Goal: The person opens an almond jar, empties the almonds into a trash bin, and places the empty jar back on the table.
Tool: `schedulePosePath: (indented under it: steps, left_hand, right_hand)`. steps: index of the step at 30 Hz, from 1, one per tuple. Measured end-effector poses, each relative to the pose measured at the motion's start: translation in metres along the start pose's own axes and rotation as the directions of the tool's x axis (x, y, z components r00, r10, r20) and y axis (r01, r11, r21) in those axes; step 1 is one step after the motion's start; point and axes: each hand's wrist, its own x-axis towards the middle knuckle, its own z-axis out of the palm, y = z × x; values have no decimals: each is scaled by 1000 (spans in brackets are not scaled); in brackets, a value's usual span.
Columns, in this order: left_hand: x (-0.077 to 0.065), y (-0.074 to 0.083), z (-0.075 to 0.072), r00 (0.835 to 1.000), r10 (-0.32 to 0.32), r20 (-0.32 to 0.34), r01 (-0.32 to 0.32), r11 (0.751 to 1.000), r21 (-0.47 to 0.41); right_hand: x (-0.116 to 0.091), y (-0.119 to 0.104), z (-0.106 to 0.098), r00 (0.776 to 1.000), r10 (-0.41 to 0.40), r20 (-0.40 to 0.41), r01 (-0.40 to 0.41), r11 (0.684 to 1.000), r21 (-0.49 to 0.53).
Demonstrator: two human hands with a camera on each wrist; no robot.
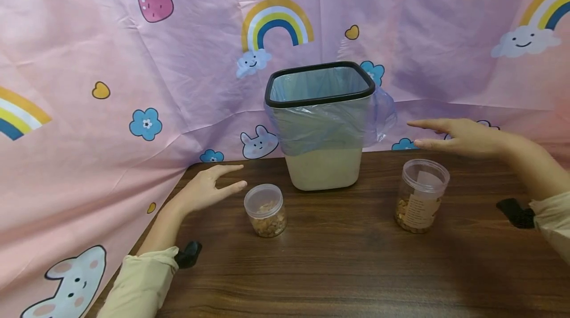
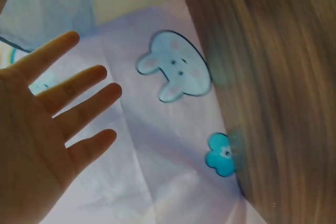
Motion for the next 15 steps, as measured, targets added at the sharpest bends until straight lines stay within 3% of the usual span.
schedulePosePath:
  steps: [6,15]
  left_hand:
    - [-7,19,0,993,108,-39,-110,993,-32]
    - [-13,33,6,980,194,-49,-196,979,-54]
  right_hand:
    - [4,-28,9,997,-77,18,77,997,19]
    - [20,-55,28,980,-186,67,183,982,48]
